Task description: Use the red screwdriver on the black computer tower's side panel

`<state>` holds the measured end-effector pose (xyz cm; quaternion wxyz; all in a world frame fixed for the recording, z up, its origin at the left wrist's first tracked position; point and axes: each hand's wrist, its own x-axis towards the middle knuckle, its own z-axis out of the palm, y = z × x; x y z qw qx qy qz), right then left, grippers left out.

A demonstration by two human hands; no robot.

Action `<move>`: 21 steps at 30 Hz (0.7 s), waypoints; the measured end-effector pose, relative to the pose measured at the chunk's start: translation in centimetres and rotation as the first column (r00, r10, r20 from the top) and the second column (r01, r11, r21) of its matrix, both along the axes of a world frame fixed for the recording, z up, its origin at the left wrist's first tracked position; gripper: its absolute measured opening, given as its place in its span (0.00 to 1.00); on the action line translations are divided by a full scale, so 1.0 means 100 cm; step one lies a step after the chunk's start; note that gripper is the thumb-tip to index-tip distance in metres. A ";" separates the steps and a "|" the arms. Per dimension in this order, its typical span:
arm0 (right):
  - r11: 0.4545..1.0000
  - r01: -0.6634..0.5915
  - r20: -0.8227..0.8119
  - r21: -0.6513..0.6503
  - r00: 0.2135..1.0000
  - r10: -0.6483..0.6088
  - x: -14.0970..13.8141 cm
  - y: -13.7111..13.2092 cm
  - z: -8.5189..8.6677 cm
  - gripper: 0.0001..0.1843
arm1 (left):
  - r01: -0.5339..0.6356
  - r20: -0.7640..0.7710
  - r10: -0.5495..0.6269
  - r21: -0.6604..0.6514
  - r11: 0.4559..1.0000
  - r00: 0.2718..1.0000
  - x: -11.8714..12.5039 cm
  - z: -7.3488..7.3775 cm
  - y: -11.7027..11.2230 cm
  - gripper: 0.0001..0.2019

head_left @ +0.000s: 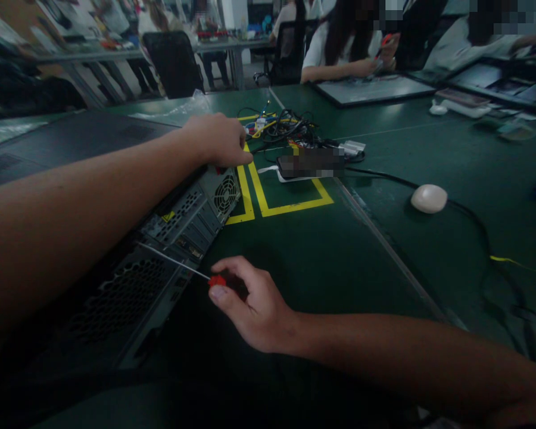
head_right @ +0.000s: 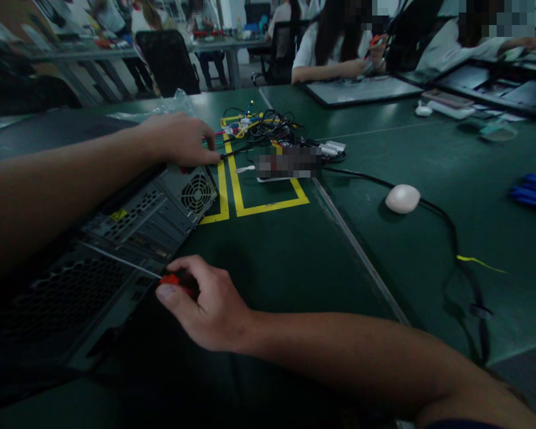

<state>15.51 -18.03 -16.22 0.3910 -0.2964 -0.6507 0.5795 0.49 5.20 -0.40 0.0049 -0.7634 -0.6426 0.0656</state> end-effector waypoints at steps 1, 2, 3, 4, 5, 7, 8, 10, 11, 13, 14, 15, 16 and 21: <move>1.000 -0.003 0.007 -0.029 1.000 0.003 0.000 0.000 0.001 0.22 | -0.006 -0.001 0.006 0.006 1.000 1.000 0.000 0.000 0.000 0.45; 0.999 -0.002 0.015 -0.051 1.000 0.003 0.001 0.001 0.002 0.25 | -0.013 -0.001 0.013 0.012 1.000 1.000 -0.001 -0.001 0.001 0.45; 0.998 0.000 0.019 -0.067 1.000 0.002 0.001 0.001 0.004 0.28 | -0.017 -0.001 0.017 0.015 1.000 1.000 -0.001 -0.001 0.001 0.46; 0.997 -0.003 0.020 -0.080 1.000 0.004 0.002 0.002 0.006 0.28 | -0.015 0.002 0.015 0.015 1.000 1.000 -0.001 -0.001 0.002 0.46; 0.996 -0.002 0.016 -0.090 1.000 0.004 0.002 0.002 0.007 0.28 | -0.011 0.007 0.011 0.012 1.000 1.000 -0.001 -0.002 0.002 0.47; 0.995 -0.004 0.013 -0.101 1.000 0.005 0.002 0.003 0.010 0.26 | -0.001 0.016 0.001 0.001 1.000 1.000 -0.001 -0.001 0.002 0.47; 0.995 -0.001 0.012 -0.100 1.000 0.002 0.002 0.003 0.011 0.26 | 0.001 0.016 -0.001 -0.001 1.000 1.000 -0.001 -0.001 0.002 0.47; 0.996 0.007 0.012 -0.089 1.000 -0.006 0.001 0.004 0.010 0.26 | -0.001 0.006 0.001 0.001 1.000 1.000 0.000 0.000 0.001 0.46; 0.997 0.010 0.013 -0.083 1.000 -0.009 0.001 0.004 0.010 0.26 | -0.002 0.000 0.002 0.001 1.000 1.000 0.000 0.000 0.001 0.46; 0.997 0.013 0.010 -0.075 1.000 -0.013 0.000 0.004 0.009 0.25 | -0.008 -0.003 0.008 -0.002 1.000 1.000 -0.001 0.000 0.001 0.47; 0.997 0.015 0.011 -0.071 1.000 -0.015 0.000 0.004 0.008 0.25 | -0.012 0.001 0.012 -0.003 1.000 1.000 -0.001 0.000 0.000 0.48; 0.997 0.018 0.013 -0.069 1.000 -0.017 0.000 0.004 0.008 0.25 | -0.013 0.009 0.013 -0.002 1.000 1.000 -0.001 -0.001 0.000 0.50; 0.998 0.018 0.016 -0.066 1.000 -0.017 0.001 0.004 0.008 0.26 | -0.015 0.016 0.015 -0.004 1.000 1.000 -0.002 -0.001 0.000 0.51; 0.998 0.025 0.035 -0.055 0.999 -0.023 0.002 0.004 0.009 0.25 | -0.016 0.057 0.017 -0.016 1.000 0.998 -0.003 -0.001 0.001 0.55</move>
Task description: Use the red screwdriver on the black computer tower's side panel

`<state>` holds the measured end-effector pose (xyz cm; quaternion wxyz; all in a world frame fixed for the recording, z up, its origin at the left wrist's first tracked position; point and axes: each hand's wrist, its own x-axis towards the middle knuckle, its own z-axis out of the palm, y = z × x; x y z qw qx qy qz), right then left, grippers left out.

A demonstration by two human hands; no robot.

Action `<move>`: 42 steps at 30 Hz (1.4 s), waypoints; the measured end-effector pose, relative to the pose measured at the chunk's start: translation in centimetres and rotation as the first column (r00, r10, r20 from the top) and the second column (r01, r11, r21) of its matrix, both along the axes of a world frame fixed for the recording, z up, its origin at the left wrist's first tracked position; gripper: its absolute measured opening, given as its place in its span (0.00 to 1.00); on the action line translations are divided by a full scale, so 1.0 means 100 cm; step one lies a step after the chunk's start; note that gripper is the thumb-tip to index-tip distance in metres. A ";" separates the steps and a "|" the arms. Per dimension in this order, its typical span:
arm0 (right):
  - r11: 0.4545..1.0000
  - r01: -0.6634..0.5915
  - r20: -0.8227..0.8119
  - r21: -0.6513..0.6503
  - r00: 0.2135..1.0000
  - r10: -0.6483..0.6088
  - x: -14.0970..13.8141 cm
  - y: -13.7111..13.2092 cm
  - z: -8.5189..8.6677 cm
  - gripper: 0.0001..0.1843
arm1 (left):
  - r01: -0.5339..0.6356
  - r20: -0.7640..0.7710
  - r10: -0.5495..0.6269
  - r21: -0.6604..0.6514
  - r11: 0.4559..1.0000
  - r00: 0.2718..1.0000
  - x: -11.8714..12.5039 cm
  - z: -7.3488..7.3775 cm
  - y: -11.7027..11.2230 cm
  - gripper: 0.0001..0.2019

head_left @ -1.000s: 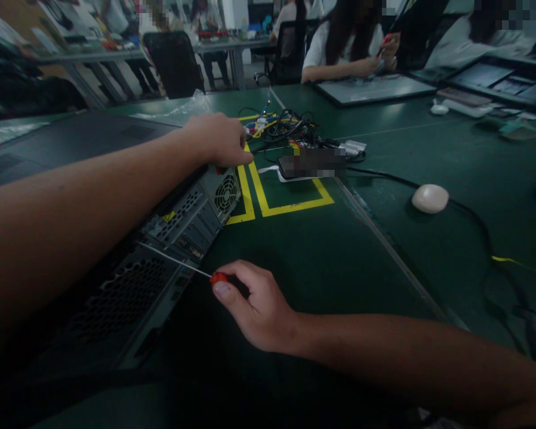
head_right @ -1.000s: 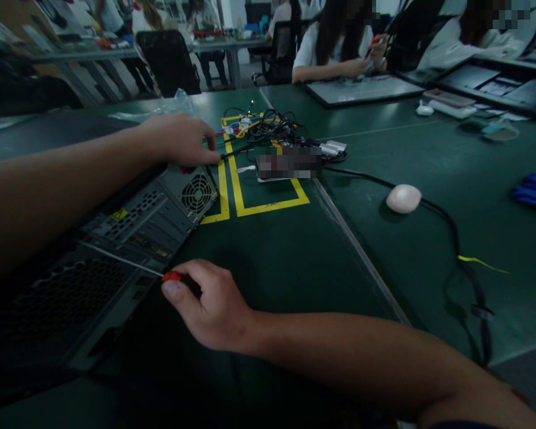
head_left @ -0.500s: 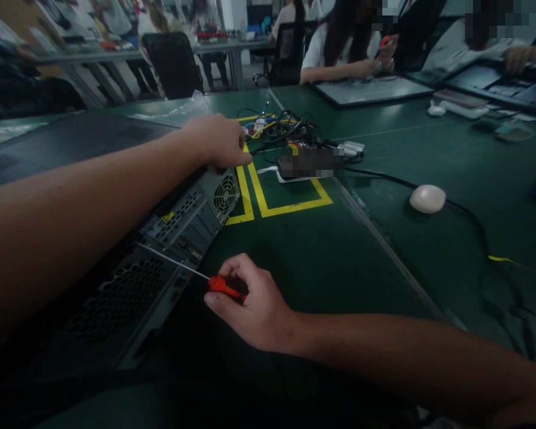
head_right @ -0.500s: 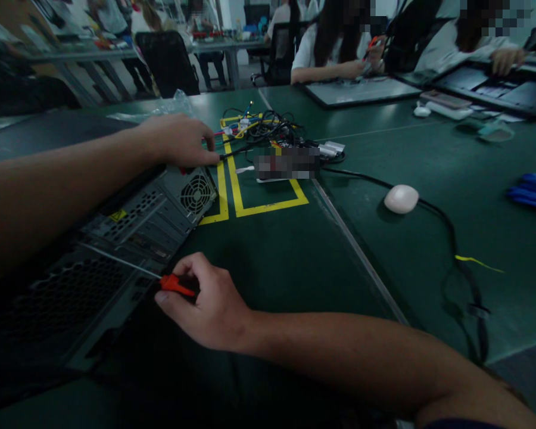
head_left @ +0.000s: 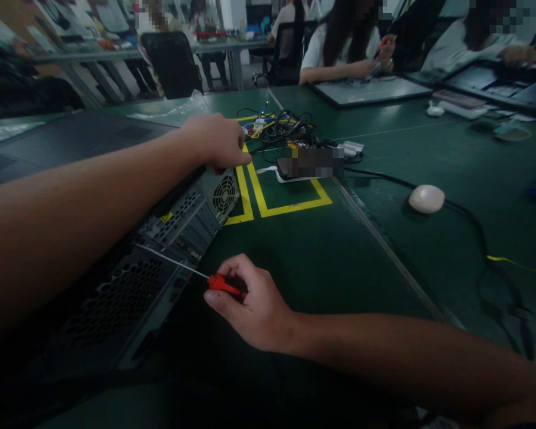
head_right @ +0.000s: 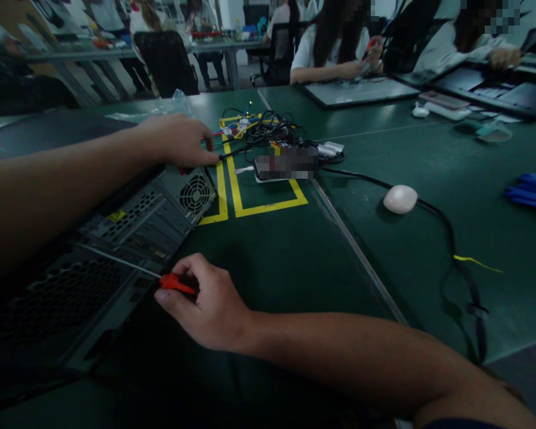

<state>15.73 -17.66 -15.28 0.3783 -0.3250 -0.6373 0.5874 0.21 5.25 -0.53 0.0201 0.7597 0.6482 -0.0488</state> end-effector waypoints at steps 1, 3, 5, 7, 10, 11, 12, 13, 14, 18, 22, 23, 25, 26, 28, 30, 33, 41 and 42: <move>1.000 0.003 0.006 0.004 1.000 -0.003 0.000 0.000 0.000 0.25 | 0.003 0.002 -0.003 -0.001 1.000 1.000 0.000 0.000 0.000 0.54; 1.000 0.006 0.017 0.015 1.000 -0.007 0.000 0.000 -0.001 0.25 | 0.010 -0.005 -0.010 0.003 1.000 1.000 0.001 0.001 0.001 0.52; 1.000 0.008 0.018 0.025 1.000 -0.008 -0.001 0.000 -0.002 0.26 | 0.014 -0.026 -0.014 0.012 1.000 1.000 0.002 0.002 0.001 0.49; 1.000 0.004 0.014 0.022 1.000 -0.004 -0.001 0.000 -0.002 0.25 | 0.015 -0.051 -0.014 0.019 1.000 0.999 0.004 0.003 0.000 0.46; 1.000 -0.008 0.000 0.017 1.000 0.008 -0.001 0.000 -0.002 0.25 | 0.014 -0.061 -0.013 0.014 1.000 0.998 0.004 0.004 -0.003 0.46; 1.000 -0.008 -0.001 0.019 1.000 0.008 -0.001 0.000 -0.001 0.25 | 0.014 -0.058 -0.013 0.011 1.000 0.998 0.005 0.004 -0.004 0.47; 1.000 -0.006 0.001 0.023 1.000 0.006 0.000 0.000 -0.001 0.25 | 0.015 -0.057 -0.015 0.011 1.000 0.998 0.005 0.004 -0.005 0.48; 1.000 -0.003 0.005 0.026 1.000 0.003 0.000 0.000 -0.001 0.25 | 0.016 -0.060 -0.015 0.012 1.000 0.998 0.005 0.005 -0.005 0.48; 1.000 -0.001 0.010 0.031 1.000 0.000 0.000 0.000 -0.001 0.26 | 0.015 -0.068 -0.014 0.014 1.000 0.998 0.005 0.005 -0.006 0.48; 0.999 0.013 0.021 0.046 1.000 -0.014 0.000 0.000 -0.002 0.26 | 0.012 -0.097 -0.009 0.031 0.999 0.995 0.005 0.004 -0.004 0.42; 0.999 0.011 0.016 0.053 1.000 -0.012 0.000 0.000 -0.004 0.26 | 0.016 -0.072 -0.014 0.030 0.999 0.997 0.004 0.004 -0.003 0.41; 0.999 0.011 0.019 0.053 1.000 -0.012 0.000 0.000 -0.004 0.25 | 0.017 -0.064 -0.015 0.028 0.999 0.998 0.004 0.004 -0.004 0.42; 0.999 0.012 0.029 0.052 0.999 -0.013 0.000 -0.001 -0.005 0.25 | 0.021 -0.061 -0.020 0.027 0.999 0.998 0.004 0.004 -0.004 0.42; 0.999 0.013 0.032 0.050 0.999 -0.014 0.000 -0.001 -0.005 0.25 | 0.025 -0.064 -0.023 0.028 0.999 0.998 0.003 0.005 -0.004 0.41; 0.999 0.013 0.031 0.051 0.999 -0.015 0.000 -0.001 -0.005 0.25 | 0.031 -0.068 -0.029 0.028 0.999 0.997 0.003 0.005 -0.004 0.40; 0.999 0.005 0.028 0.052 1.000 -0.007 0.000 -0.001 -0.005 0.25 | 0.033 -0.066 -0.032 0.027 0.999 0.997 0.004 0.005 -0.004 0.40; 0.998 -0.009 0.021 0.055 1.000 0.007 0.000 -0.001 -0.005 0.24 | 0.030 -0.068 -0.028 0.029 0.999 0.997 0.005 0.005 -0.005 0.42; 0.997 0.013 0.020 0.073 1.000 -0.014 0.000 -0.003 -0.006 0.25 | 0.034 -0.138 -0.026 0.056 0.998 0.990 0.006 0.003 -0.003 0.38; 0.996 0.014 0.022 0.083 1.000 -0.016 0.000 -0.003 -0.006 0.25 | 0.035 -0.118 -0.029 0.050 0.998 0.993 0.005 0.003 -0.002 0.39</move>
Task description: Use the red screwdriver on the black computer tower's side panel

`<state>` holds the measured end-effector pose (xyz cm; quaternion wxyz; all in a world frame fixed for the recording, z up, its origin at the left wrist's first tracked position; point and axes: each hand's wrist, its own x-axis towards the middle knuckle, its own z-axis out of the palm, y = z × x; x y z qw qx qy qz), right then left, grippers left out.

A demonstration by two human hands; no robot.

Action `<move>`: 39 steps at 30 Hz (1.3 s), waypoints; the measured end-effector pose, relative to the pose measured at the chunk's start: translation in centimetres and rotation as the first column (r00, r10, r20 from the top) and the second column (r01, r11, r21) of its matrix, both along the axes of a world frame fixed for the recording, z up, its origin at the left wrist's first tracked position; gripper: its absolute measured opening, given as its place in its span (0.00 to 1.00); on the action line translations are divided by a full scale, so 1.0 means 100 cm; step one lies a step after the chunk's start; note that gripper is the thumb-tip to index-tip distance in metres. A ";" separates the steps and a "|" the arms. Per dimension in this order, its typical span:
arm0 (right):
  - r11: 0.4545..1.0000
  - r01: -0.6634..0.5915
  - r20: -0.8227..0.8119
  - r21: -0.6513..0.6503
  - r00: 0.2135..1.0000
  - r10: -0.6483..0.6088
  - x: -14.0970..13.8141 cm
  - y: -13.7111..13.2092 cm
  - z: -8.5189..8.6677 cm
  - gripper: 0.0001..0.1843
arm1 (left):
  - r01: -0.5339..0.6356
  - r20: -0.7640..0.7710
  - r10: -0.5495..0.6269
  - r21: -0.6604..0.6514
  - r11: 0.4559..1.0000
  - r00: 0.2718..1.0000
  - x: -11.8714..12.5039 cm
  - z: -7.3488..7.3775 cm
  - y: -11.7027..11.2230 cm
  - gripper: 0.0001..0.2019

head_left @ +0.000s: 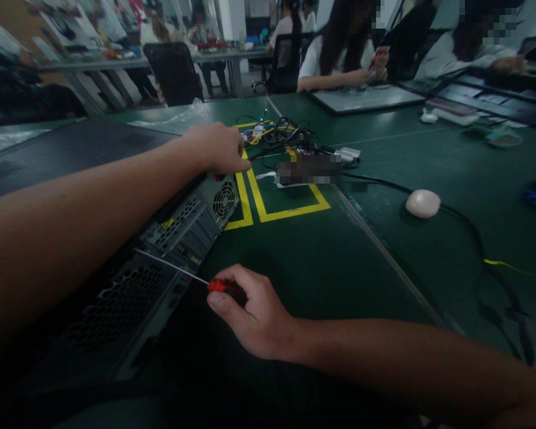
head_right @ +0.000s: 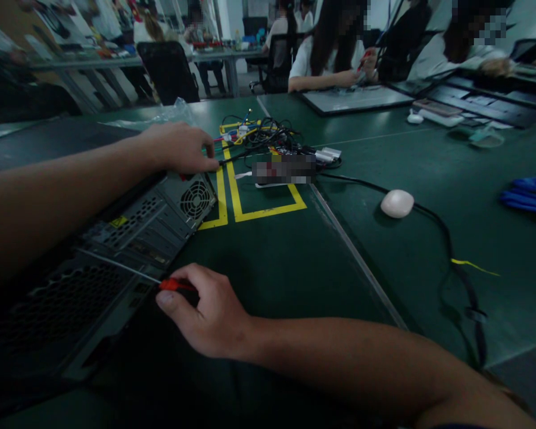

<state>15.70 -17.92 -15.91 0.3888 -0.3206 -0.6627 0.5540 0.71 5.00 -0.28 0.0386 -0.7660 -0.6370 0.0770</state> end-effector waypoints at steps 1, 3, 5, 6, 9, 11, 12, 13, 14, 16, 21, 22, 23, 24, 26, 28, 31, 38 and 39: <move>1.000 -0.001 0.002 0.013 1.000 0.001 0.000 0.000 0.000 0.25 | 0.002 0.021 -0.002 -0.007 1.000 1.000 -0.001 0.000 0.001 0.40; 0.999 0.005 0.004 0.041 1.000 -0.005 0.000 0.000 -0.001 0.24 | 0.004 0.043 -0.003 -0.013 1.000 0.999 -0.002 0.000 0.001 0.41; 0.998 0.012 0.007 0.068 1.000 -0.012 0.000 0.000 -0.003 0.23 | -0.001 0.052 0.001 -0.012 1.000 0.999 -0.002 0.000 0.002 0.42; 0.997 0.012 0.006 0.079 1.000 -0.013 -0.001 0.000 -0.004 0.23 | -0.004 0.055 0.004 -0.012 1.000 0.999 -0.002 0.000 0.002 0.42; 0.996 -0.014 -0.017 0.090 1.000 0.016 -0.001 -0.001 -0.004 0.22 | -0.004 0.058 0.005 -0.017 1.000 0.998 -0.002 0.000 0.003 0.42; 0.998 -0.033 -0.037 0.058 0.999 0.035 -0.001 0.000 -0.003 0.20 | -0.001 0.059 0.002 -0.017 1.000 0.998 -0.002 0.000 0.003 0.42; 0.999 -0.045 -0.043 0.026 0.998 0.046 -0.001 0.000 -0.003 0.19 | 0.001 0.061 0.000 -0.018 1.000 0.998 -0.002 0.000 0.002 0.42; 0.998 -0.060 -0.043 -0.013 0.997 0.060 -0.001 0.001 -0.002 0.21 | 0.002 0.063 -0.001 -0.019 1.000 0.998 -0.002 0.000 0.002 0.42; 0.996 -0.073 -0.041 -0.051 0.997 0.071 0.000 0.001 -0.001 0.24 | 0.004 0.065 -0.003 -0.020 1.000 0.998 -0.003 0.001 0.002 0.42; 0.991 -0.087 -0.039 -0.103 0.996 0.083 -0.001 0.002 0.000 0.29 | 0.006 0.066 -0.005 -0.021 1.000 0.998 -0.003 0.001 0.001 0.42; 0.991 -0.059 -0.079 -0.123 0.996 0.050 -0.003 0.002 0.001 0.26 | 0.005 0.066 -0.004 -0.019 1.000 0.998 -0.002 0.002 0.001 0.41; 0.991 -0.056 -0.084 -0.122 0.995 0.046 -0.003 0.002 0.001 0.26 | 0.007 0.064 -0.006 -0.020 1.000 0.998 -0.002 0.002 0.001 0.41; 0.991 -0.054 -0.085 -0.121 0.995 0.044 -0.003 0.002 0.001 0.26 | 0.008 0.059 -0.006 -0.022 1.000 0.998 -0.001 0.002 0.001 0.41; 0.992 -0.049 -0.085 -0.120 0.996 0.039 -0.003 0.002 0.001 0.27 | 0.006 0.046 -0.005 -0.024 1.000 0.999 -0.001 0.002 0.000 0.40; 0.992 -0.041 -0.083 -0.119 0.996 0.031 -0.004 0.002 0.000 0.27 | 0.002 0.000 -0.002 -0.025 1.000 1.000 0.001 0.002 -0.002 0.38; 0.994 -0.031 -0.088 -0.109 0.996 0.022 -0.004 0.002 -0.001 0.26 | 0.007 -0.056 -0.008 -0.013 1.000 0.998 0.003 0.002 -0.004 0.36; 0.996 -0.017 -0.087 -0.087 0.996 0.010 -0.005 0.002 -0.002 0.24 | 0.021 -0.094 -0.020 0.016 1.000 0.995 0.004 0.002 -0.007 0.35; 0.999 0.050 -0.045 0.010 0.998 -0.049 -0.006 0.001 -0.006 0.12 | 0.009 -0.066 -0.003 0.083 0.996 0.998 0.003 0.005 -0.012 0.35; 0.998 0.058 -0.051 0.028 0.997 -0.057 -0.006 0.000 -0.006 0.11 | 0.012 -0.068 -0.007 0.078 0.997 0.998 0.002 0.006 -0.012 0.36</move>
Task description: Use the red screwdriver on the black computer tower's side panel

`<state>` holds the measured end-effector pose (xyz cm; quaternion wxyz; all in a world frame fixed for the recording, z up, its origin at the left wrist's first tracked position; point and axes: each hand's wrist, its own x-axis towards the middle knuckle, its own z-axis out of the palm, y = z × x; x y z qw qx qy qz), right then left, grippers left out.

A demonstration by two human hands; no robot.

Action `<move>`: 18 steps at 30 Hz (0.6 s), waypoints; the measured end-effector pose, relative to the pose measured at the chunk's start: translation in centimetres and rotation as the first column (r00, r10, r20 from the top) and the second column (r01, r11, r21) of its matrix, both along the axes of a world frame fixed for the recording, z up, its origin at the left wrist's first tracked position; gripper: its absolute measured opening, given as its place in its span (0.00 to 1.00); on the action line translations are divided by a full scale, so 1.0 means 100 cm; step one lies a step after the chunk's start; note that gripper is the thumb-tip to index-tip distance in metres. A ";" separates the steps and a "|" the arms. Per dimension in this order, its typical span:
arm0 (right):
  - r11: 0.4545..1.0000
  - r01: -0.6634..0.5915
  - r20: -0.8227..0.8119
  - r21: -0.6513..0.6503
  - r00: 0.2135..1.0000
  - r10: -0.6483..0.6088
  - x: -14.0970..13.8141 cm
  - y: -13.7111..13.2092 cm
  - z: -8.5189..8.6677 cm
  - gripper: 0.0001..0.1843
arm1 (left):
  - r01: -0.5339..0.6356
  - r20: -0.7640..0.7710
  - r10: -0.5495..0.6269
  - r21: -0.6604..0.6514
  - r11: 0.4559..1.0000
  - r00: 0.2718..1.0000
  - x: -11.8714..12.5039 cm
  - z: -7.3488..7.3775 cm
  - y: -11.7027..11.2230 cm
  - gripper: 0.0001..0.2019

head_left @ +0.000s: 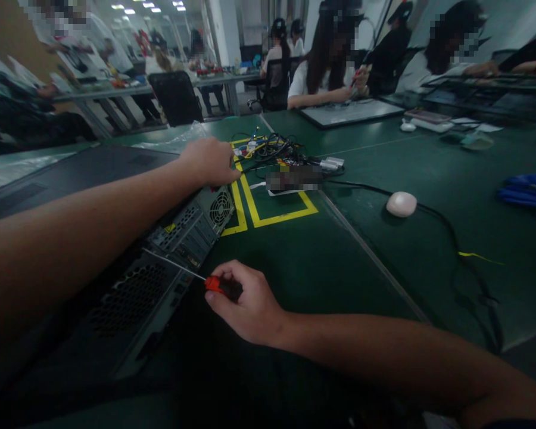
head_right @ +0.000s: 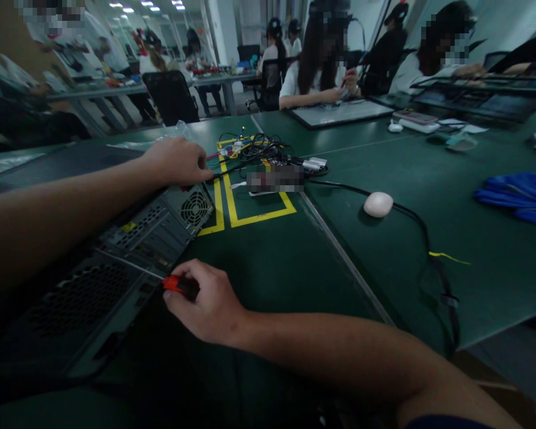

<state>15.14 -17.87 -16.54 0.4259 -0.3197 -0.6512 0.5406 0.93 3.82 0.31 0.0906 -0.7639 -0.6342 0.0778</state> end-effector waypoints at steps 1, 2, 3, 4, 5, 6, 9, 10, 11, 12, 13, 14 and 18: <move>1.000 0.007 -0.005 0.020 1.000 -0.007 0.001 0.000 -0.001 0.11 | 0.012 -0.004 -0.012 -0.016 1.000 1.000 -0.002 0.001 0.000 0.35; 0.999 0.017 -0.007 0.042 1.000 -0.017 0.002 0.000 -0.001 0.11 | 0.031 -0.007 -0.031 -0.040 0.999 0.999 -0.004 0.002 0.001 0.35; 0.997 0.029 -0.004 0.065 1.000 -0.029 0.004 0.000 -0.001 0.12 | 0.052 -0.006 -0.053 -0.068 0.996 0.999 -0.006 0.002 0.001 0.34; 0.996 0.037 0.006 0.087 0.999 -0.038 0.006 0.000 -0.001 0.13 | 0.072 0.006 -0.072 -0.090 0.993 0.997 -0.009 0.002 0.002 0.33; 0.993 0.047 0.021 0.109 0.999 -0.050 0.007 -0.001 -0.001 0.13 | 0.091 0.030 -0.089 -0.101 0.991 0.996 -0.012 0.002 0.002 0.33; 0.991 0.054 0.038 0.125 0.998 -0.059 0.009 -0.001 0.000 0.13 | 0.104 0.061 -0.099 -0.100 0.989 0.993 -0.014 0.001 0.001 0.32; 0.992 0.064 0.061 0.108 0.996 -0.071 0.012 -0.003 0.001 0.16 | 0.102 0.138 -0.094 -0.058 0.993 0.986 -0.016 -0.002 -0.004 0.32; 0.994 0.069 0.056 0.084 0.996 -0.074 0.012 -0.003 0.001 0.17 | 0.097 0.139 -0.090 -0.046 0.994 0.986 -0.016 -0.003 -0.007 0.32; 0.996 0.066 0.055 0.056 0.996 -0.069 0.012 -0.004 0.000 0.18 | 0.100 0.126 -0.093 -0.045 0.994 0.988 -0.014 -0.004 -0.010 0.31; 0.997 0.069 0.050 0.033 0.996 -0.071 0.011 -0.005 0.000 0.18 | 0.106 0.105 -0.101 -0.040 0.994 0.989 -0.013 -0.004 -0.013 0.31; 0.997 0.077 0.044 0.018 0.996 -0.077 0.011 -0.005 -0.001 0.17 | 0.098 0.083 -0.095 -0.035 0.995 0.992 -0.011 -0.003 -0.015 0.30; 0.997 0.082 0.042 0.007 0.996 -0.082 0.010 -0.005 -0.001 0.17 | 0.089 0.068 -0.087 -0.032 0.996 0.994 -0.009 -0.003 -0.018 0.30; 0.993 0.114 0.057 -0.005 0.992 -0.113 0.008 -0.005 -0.001 0.14 | 0.044 0.075 -0.043 -0.010 0.999 0.996 -0.004 -0.003 -0.022 0.31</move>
